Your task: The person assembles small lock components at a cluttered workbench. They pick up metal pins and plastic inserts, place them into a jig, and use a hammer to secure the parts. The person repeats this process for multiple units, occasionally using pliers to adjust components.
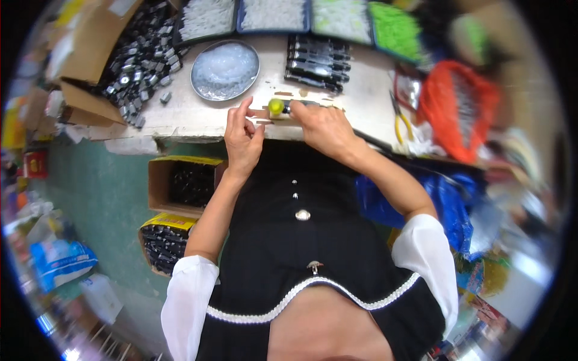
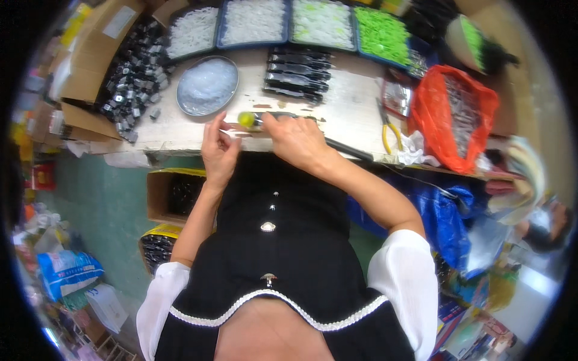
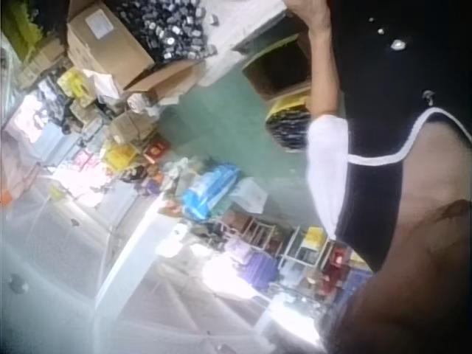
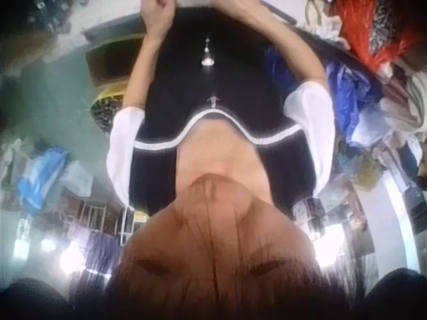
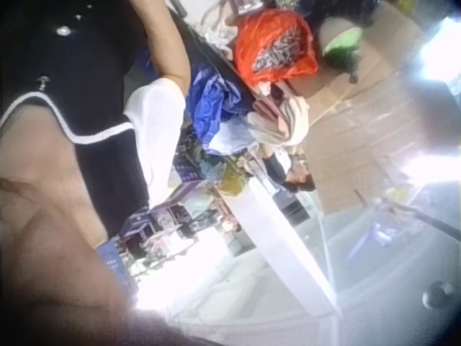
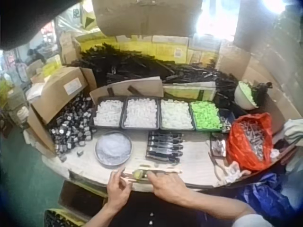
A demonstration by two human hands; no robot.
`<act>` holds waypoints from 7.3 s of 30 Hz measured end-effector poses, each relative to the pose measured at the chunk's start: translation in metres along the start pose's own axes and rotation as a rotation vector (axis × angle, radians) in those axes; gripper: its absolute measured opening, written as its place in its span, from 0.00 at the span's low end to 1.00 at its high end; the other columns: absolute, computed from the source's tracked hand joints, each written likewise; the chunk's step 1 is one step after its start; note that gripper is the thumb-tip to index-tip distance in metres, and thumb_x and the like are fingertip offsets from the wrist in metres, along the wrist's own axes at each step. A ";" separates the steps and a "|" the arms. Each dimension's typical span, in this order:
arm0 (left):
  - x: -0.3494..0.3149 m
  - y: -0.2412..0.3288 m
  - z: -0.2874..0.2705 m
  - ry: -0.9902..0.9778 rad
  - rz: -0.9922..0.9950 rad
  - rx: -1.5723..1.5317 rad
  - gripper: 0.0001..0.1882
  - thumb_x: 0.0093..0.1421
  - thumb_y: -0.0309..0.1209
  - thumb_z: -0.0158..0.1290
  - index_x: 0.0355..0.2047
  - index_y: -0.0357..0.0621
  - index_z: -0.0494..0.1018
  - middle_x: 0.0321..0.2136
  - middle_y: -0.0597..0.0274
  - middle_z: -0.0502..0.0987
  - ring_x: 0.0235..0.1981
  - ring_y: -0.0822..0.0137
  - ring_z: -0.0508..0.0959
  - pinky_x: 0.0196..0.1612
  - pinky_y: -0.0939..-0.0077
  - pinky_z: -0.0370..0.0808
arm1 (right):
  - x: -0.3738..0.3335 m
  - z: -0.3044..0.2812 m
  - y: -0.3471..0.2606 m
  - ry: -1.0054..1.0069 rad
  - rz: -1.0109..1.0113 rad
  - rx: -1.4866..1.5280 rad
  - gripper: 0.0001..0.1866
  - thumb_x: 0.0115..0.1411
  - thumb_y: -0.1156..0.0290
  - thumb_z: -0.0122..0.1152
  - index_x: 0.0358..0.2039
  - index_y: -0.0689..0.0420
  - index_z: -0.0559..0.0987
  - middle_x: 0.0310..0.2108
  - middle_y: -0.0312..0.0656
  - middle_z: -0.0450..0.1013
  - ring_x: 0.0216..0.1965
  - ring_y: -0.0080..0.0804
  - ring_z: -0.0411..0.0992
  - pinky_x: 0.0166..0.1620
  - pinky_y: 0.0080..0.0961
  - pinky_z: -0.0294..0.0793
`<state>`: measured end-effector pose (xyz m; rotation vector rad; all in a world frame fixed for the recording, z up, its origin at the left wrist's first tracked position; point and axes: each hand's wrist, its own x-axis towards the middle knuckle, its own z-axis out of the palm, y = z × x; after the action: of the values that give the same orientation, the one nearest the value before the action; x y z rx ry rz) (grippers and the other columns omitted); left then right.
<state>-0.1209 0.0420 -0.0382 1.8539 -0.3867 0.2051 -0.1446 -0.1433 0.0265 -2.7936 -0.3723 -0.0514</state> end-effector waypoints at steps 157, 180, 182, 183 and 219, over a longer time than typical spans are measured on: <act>-0.022 0.045 0.101 -0.348 0.273 0.736 0.43 0.42 0.45 0.62 0.59 0.67 0.56 0.60 0.31 0.42 0.60 0.29 0.40 0.57 0.35 0.41 | -0.042 -0.054 0.041 0.071 0.208 -0.037 0.11 0.60 0.64 0.47 0.28 0.59 0.66 0.20 0.52 0.72 0.23 0.54 0.70 0.25 0.47 0.67; -0.021 0.048 0.101 -0.365 0.263 0.741 0.40 0.43 0.45 0.61 0.58 0.66 0.58 0.59 0.31 0.43 0.60 0.29 0.40 0.56 0.34 0.41 | -0.045 -0.048 0.048 0.081 0.205 -0.054 0.12 0.61 0.63 0.46 0.27 0.60 0.68 0.17 0.55 0.70 0.20 0.56 0.69 0.24 0.47 0.65; -0.020 0.050 0.098 -0.375 0.263 0.730 0.39 0.44 0.44 0.61 0.58 0.66 0.58 0.59 0.30 0.43 0.60 0.28 0.41 0.56 0.34 0.41 | -0.048 -0.053 0.052 0.161 0.220 -0.023 0.12 0.61 0.64 0.47 0.27 0.59 0.68 0.17 0.54 0.70 0.20 0.55 0.69 0.23 0.47 0.65; -0.016 0.054 0.095 -0.372 0.266 0.717 0.37 0.45 0.41 0.60 0.57 0.64 0.59 0.58 0.33 0.47 0.59 0.31 0.45 0.56 0.36 0.44 | -0.051 -0.053 0.056 0.210 0.228 -0.004 0.11 0.61 0.65 0.48 0.27 0.59 0.68 0.15 0.53 0.69 0.20 0.55 0.69 0.23 0.46 0.64; 0.082 0.041 0.038 -0.796 -0.361 -0.279 0.13 0.58 0.26 0.50 0.43 0.36 0.73 0.31 0.67 0.72 0.30 0.76 0.72 0.34 0.84 0.69 | -0.100 -0.007 0.100 0.348 0.445 0.000 0.07 0.58 0.67 0.51 0.31 0.58 0.71 0.25 0.50 0.71 0.26 0.52 0.70 0.27 0.44 0.67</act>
<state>-0.0612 -0.0182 0.0135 1.6272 -0.5726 -0.8170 -0.2148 -0.2619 -0.0056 -2.7260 0.3313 -0.4235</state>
